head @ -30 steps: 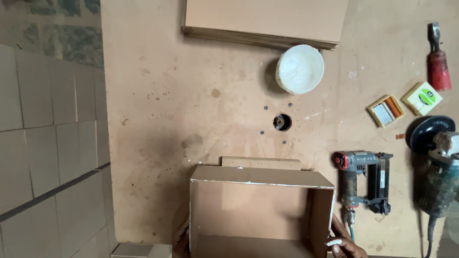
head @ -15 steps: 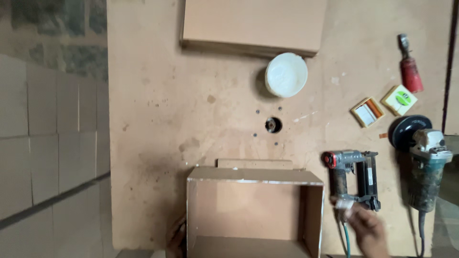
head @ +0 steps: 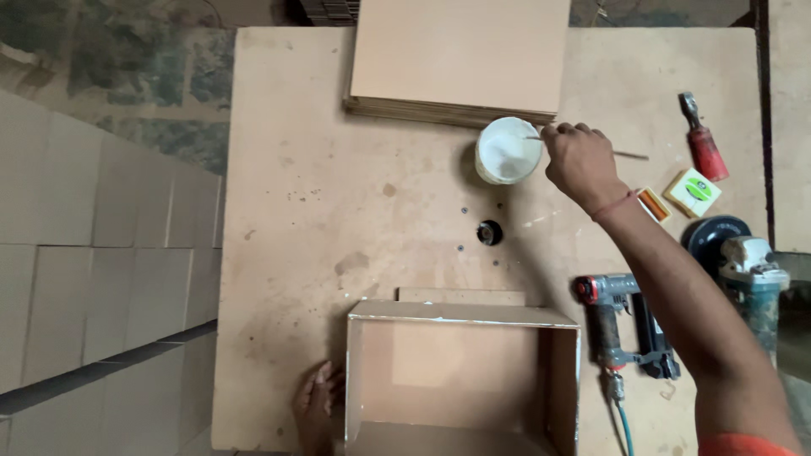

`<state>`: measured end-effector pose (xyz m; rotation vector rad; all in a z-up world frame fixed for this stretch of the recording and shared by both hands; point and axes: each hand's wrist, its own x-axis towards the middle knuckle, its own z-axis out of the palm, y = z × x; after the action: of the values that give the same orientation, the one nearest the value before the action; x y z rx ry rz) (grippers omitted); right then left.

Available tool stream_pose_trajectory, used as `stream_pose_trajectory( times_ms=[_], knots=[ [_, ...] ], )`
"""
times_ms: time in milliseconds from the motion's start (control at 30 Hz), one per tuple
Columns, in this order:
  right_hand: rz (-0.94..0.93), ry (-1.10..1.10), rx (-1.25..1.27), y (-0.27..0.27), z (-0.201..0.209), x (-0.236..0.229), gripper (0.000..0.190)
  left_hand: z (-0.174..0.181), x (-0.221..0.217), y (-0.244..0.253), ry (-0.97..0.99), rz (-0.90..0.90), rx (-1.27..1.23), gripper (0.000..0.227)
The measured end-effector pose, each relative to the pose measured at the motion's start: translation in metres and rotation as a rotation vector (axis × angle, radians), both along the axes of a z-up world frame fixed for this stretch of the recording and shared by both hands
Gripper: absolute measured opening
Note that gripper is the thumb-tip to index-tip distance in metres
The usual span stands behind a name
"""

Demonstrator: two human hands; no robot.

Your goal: The person applies glue to the edges of a wooden box frame using a small stick, then places a flat wooden panel on top. They use a pneumatic nail gun to fasten the panel to the frame, securing the box structure. The process is repeated for a second box.

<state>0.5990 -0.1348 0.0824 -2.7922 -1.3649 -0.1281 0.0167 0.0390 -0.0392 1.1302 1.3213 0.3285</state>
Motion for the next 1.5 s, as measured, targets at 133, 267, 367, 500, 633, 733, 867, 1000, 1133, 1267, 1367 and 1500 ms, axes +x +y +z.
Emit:
stream_pose_trajectory(
  times_ms=[133,267,367,500,633,733,867,1000,1133,1267,1367,1500],
  knots=[
    [0.007,0.036,-0.101,0.032,-0.001,0.016,0.028,0.004,0.014,-0.003,-0.137,0.178,-0.057,0.033],
    [0.130,-0.103,0.208,0.067,-0.003,0.041,0.062,0.019,0.020,-0.002,-0.143,0.132,0.004,0.031],
    [0.231,-0.018,0.223,0.099,-0.019,0.051,0.092,0.033,0.023,-0.001,-0.096,0.082,0.049,0.030],
    [0.212,-0.005,0.087,0.130,-0.049,0.033,0.084,0.039,0.028,0.007,-0.109,0.081,0.012,0.031],
    [0.314,-0.218,-0.060,0.149,-0.060,0.015,0.062,0.020,0.019,0.000,-0.118,0.087,0.042,0.032],
    [0.384,-0.441,-0.028,0.161,-0.038,0.007,0.048,0.005,0.010,0.000,-0.193,0.123,-0.004,0.032],
    [0.377,-0.396,0.193,0.172,0.040,-0.011,0.025,0.007,0.021,0.016,-0.313,0.100,0.163,0.033],
    [0.465,-0.390,0.248,0.133,0.160,-0.065,0.018,0.067,0.041,0.045,-0.338,-0.018,0.547,0.055],
    [0.639,-0.197,0.253,0.054,0.257,-0.150,0.020,0.152,0.057,0.071,-0.311,-0.271,1.111,0.079],
    [0.745,-0.068,0.185,-0.002,0.299,-0.210,0.040,0.187,0.046,0.067,-0.563,-0.448,1.099,0.081],
    [0.669,0.069,0.129,-0.037,0.297,-0.239,0.061,0.178,0.032,0.044,-0.221,-0.468,0.489,0.059],
    [0.212,-0.159,0.222,-0.110,0.255,-0.283,0.049,0.169,0.029,0.009,-0.670,-0.377,0.395,0.052]
  ],
)
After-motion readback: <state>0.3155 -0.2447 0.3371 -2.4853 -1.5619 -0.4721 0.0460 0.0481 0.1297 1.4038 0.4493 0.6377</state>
